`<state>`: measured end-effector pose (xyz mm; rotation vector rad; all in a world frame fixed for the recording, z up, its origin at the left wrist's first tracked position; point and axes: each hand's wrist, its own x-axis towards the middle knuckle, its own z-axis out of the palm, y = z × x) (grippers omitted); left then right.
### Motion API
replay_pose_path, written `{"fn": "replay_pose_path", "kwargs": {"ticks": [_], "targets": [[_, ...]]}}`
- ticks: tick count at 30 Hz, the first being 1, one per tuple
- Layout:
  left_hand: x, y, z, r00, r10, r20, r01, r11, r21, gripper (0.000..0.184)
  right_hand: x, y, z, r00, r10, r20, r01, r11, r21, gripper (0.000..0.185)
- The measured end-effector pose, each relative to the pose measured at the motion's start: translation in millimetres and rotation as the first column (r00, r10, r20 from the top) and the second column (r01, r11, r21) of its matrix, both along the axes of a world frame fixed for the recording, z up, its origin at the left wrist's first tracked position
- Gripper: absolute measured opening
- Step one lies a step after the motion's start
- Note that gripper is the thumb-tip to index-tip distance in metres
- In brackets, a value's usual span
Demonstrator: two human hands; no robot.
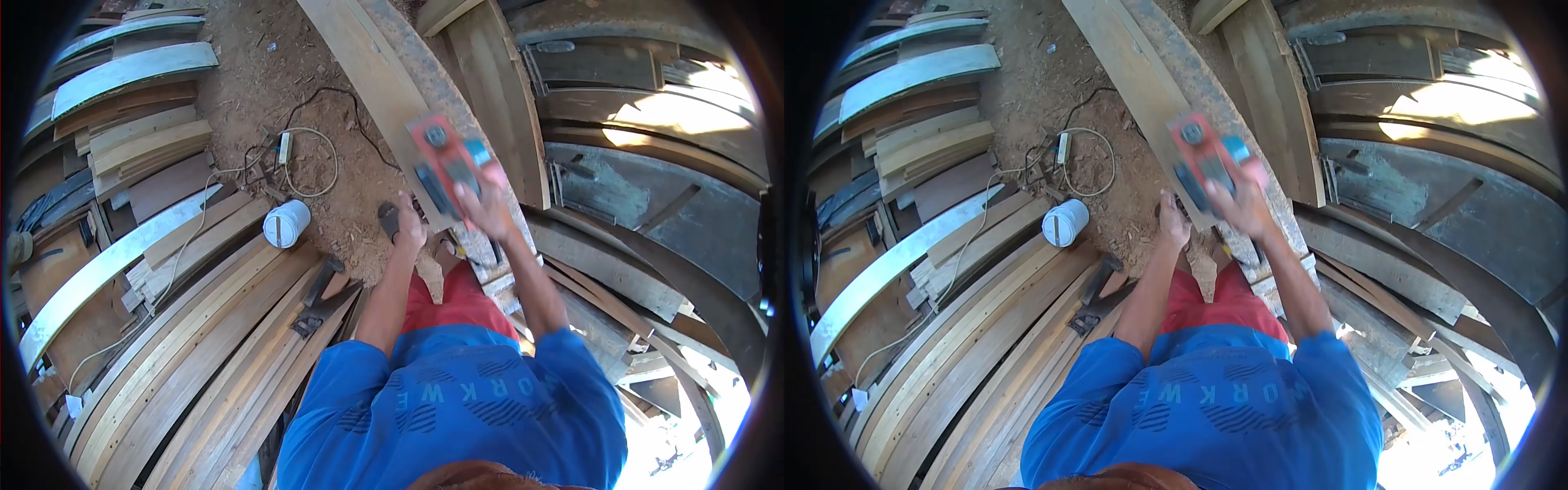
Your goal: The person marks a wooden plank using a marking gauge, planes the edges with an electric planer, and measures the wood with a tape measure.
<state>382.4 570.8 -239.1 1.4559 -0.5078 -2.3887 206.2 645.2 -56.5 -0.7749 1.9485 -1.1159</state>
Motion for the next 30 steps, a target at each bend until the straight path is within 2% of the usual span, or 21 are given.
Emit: {"fn": "replay_pose_path", "kwargs": {"ticks": [1,3,5,6,8,11,13,15,17,20,22,23,25,26,27,29,30], "targets": [[-8,3,-1,0.999,0.050,-0.019,-0.051,0.998,-0.047,0.068,9,30,-1,1.000,0.012,0.001,-0.012,1.000,0.013,0.055],[-11,11,-19,0.995,0.101,-0.021,-0.103,0.989,-0.108,0.069,28,83,-14,1.000,-0.010,0.002,0.010,1.000,0.015,0.066],[-11,20,-46,0.992,0.116,0.047,-0.108,0.981,-0.161,0.072,33,109,-4,0.985,-0.002,0.171,-0.022,0.991,0.134,0.077],[-11,24,-58,0.989,0.125,0.082,-0.108,0.977,-0.186,0.074,37,113,-12,0.980,-0.035,0.196,0.014,0.994,0.109,0.082],[-19,22,-21,0.994,0.096,0.059,-0.081,0.975,-0.208,0.074,30,93,-11,0.986,-0.031,0.166,0.011,0.992,0.123,0.080],[-9,31,-49,0.998,0.065,-0.025,-0.068,0.976,-0.205,0.074,8,32,-9,0.993,-0.005,0.119,-0.013,0.989,0.150,0.072],[-8,34,-57,0.992,-0.015,0.129,0.057,0.940,-0.335,0.072,-7,-22,-3,0.991,-0.019,0.134,0.003,0.992,0.122,0.064],[-7,40,-67,0.956,-0.059,0.286,0.186,0.878,-0.442,0.072,-20,-76,-15,0.999,-0.051,-0.008,0.051,0.998,-0.023,0.053],[-6,50,-86,0.884,-0.079,0.461,0.337,0.792,-0.509,0.072,-37,-133,-9,0.997,-0.070,0.032,0.070,0.997,-0.030,0.052],[5,76,-145,0.716,-0.089,0.692,0.604,0.575,-0.551,0.073,-72,-221,-32,0.994,-0.082,-0.078,0.080,0.996,-0.033,0.056],[21,97,-194,0.615,-0.001,0.789,0.774,0.196,-0.602,0.076,-95,-281,-26,0.997,-0.080,-0.012,0.080,0.997,-0.022,0.058],[-1,76,-136,0.757,-0.082,0.648,0.501,0.709,-0.496,0.078,-105,-308,-25,0.996,-0.068,0.058,0.070,0.997,-0.026,0.058],[-16,37,-46,0.811,-0.111,0.574,0.432,0.775,-0.461,0.080,-130,-363,-47,0.998,-0.063,0.002,0.063,0.992,-0.109,0.058],[-20,27,-22,0.838,-0.124,0.532,0.397,0.807,-0.437,0.081,-134,-377,-53,0.998,-0.062,-0.029,0.058,0.988,-0.145,0.058],[-23,30,-15,0.766,-0.072,0.639,0.468,0.744,-0.477,0.076,-133,-377,-48,0.998,-0.066,-0.014,0.064,0.988,-0.138,0.057],[-16,38,-35,0.752,-0.029,0.659,0.532,0.617,-0.580,0.067,-127,-349,-28,0.997,-0.070,0.014,0.071,0.991,-0.111,0.054],[-22,31,-16,0.769,-0.016,0.640,0.502,0.634,-0.588,0.057,-119,-325,-13,0.996,-0.057,0.069,0.065,0.989,-0.131,0.053]]}}
